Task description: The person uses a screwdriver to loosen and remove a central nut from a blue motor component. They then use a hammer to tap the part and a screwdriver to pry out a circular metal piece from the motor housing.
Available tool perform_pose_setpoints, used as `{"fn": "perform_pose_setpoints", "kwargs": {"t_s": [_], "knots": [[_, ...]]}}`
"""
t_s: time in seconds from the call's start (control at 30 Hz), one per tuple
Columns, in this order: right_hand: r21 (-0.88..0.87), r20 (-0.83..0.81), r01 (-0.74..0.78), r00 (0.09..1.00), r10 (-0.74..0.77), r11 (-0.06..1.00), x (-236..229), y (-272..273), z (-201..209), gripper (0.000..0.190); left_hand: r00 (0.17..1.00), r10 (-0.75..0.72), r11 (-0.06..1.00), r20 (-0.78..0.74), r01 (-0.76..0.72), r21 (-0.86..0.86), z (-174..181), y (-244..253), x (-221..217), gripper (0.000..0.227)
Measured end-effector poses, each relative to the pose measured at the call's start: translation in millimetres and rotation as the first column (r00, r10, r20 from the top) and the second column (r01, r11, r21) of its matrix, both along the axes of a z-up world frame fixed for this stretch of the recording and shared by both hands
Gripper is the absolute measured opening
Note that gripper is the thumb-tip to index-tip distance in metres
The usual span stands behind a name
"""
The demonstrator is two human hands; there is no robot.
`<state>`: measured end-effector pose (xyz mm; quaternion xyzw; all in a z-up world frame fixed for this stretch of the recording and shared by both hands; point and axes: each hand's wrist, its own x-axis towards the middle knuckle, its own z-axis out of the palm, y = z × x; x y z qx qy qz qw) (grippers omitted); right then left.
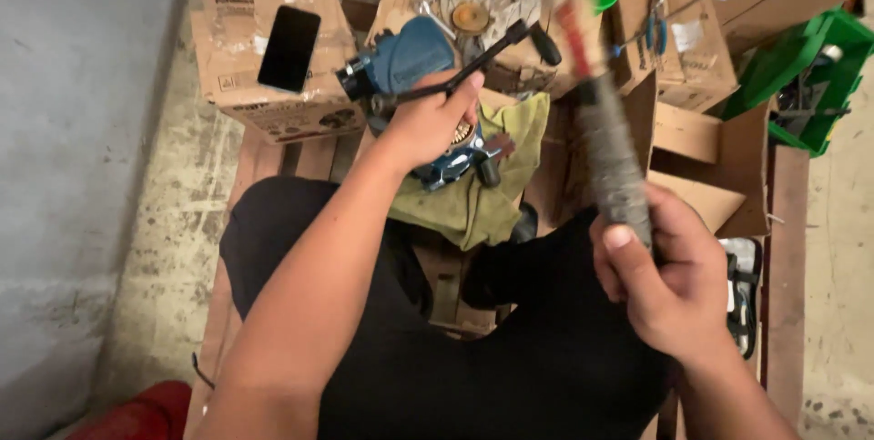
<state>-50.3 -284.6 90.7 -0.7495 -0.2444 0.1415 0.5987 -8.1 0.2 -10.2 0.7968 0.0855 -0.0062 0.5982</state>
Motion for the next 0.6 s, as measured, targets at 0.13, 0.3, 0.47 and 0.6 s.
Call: {"fn": "perform_pose_setpoints", "kwargs": {"t_s": [0.13,0.3,0.47,0.6], "knots": [[0.092,0.043,0.111,0.992,-0.115,0.990,19.5,14.3,-7.3,0.040,0.936,0.231,0.963,0.265,-0.181,-0.200,-6.1,0.8,-5.4,0.038],[0.230,0.005,0.133,0.990,-0.138,0.964,49.9,24.8,-52.8,0.039,0.928,0.250,0.932,0.277,-0.308,0.191,42.4,17.9,-33.0,0.036],[0.288,0.001,0.162,0.986,-0.170,0.944,58.4,21.6,-79.3,0.037,0.995,0.086,0.796,0.054,-0.101,0.596,28.3,10.6,-35.4,0.022],[0.286,-0.019,0.255,0.965,-0.261,0.924,64.1,14.9,-76.9,0.030,0.994,0.086,0.806,-0.068,-0.030,0.592,29.5,10.1,-27.9,0.015]]}}
